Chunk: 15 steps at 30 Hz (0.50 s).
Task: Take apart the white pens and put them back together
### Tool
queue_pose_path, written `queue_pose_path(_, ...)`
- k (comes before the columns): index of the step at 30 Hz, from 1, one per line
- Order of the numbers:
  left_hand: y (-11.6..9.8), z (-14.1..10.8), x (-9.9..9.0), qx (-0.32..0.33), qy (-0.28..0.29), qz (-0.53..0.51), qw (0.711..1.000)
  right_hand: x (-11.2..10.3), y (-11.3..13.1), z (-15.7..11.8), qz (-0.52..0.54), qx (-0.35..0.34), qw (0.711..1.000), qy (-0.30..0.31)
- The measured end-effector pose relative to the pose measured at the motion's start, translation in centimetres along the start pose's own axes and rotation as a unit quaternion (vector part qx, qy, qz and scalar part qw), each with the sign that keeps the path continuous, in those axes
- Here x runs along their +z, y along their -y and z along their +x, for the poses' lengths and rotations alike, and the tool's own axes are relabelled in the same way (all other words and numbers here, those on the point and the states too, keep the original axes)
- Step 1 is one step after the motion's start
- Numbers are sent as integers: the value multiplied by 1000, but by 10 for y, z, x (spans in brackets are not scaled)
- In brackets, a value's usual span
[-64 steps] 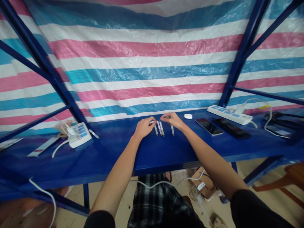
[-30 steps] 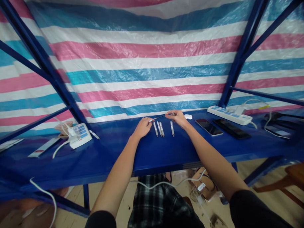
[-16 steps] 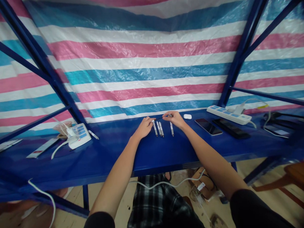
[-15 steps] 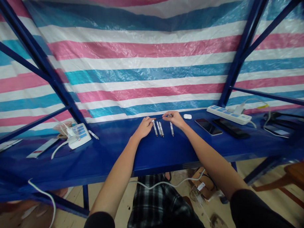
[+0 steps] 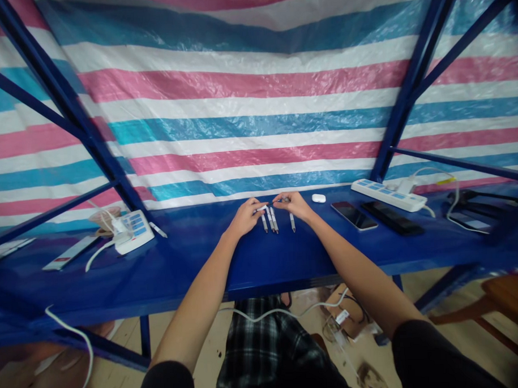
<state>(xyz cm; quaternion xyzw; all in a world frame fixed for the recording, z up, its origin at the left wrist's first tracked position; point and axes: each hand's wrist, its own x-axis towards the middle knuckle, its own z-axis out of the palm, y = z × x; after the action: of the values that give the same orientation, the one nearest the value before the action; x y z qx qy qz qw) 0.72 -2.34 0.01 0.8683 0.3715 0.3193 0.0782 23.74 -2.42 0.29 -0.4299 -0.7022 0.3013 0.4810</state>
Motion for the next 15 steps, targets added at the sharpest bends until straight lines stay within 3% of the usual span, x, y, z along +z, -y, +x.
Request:
queue_pose_path(7,2,0,-1,-23,-7,0,1000,1,-2,1,7,8,1000,8)
queue_pose_path(11,2,0,-1,-10,-12,-15,1000,1,-4,2,-4,22,1000,-11)
queue_pose_path(15,2,1,0,-2,-29,-26,999,3,-5,2,21,22,999,12)
